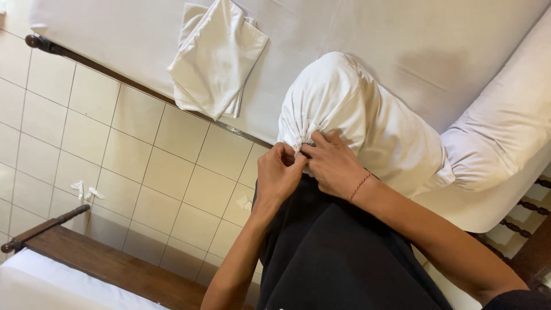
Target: The person picks up a cylindrical bolster pillow from a chair, slides a white pillowcase over it, and ties the case's strings to close it. They then take a square pillow, insert it into another white pillowcase, and work the fabric over the pillow's corners to fit it.
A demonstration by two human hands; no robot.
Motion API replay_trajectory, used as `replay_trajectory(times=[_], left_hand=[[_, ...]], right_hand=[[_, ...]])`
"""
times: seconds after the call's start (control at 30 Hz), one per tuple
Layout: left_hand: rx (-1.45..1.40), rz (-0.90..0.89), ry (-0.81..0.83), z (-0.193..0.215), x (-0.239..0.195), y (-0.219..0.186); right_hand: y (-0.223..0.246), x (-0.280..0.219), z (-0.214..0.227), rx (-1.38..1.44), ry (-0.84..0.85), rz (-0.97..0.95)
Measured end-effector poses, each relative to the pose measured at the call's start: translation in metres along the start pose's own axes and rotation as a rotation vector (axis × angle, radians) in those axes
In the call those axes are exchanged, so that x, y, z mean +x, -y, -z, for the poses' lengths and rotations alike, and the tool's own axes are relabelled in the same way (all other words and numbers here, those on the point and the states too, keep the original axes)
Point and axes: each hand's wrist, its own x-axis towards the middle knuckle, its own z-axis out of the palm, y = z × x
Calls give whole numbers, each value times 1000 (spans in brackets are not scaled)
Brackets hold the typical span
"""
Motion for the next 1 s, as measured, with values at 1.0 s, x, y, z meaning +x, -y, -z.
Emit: replay_trajectory(times=[1.0], left_hand=[[-8, -68, 76, 42, 39, -4]], right_hand=[[3, 25, 41, 586, -272, -241]])
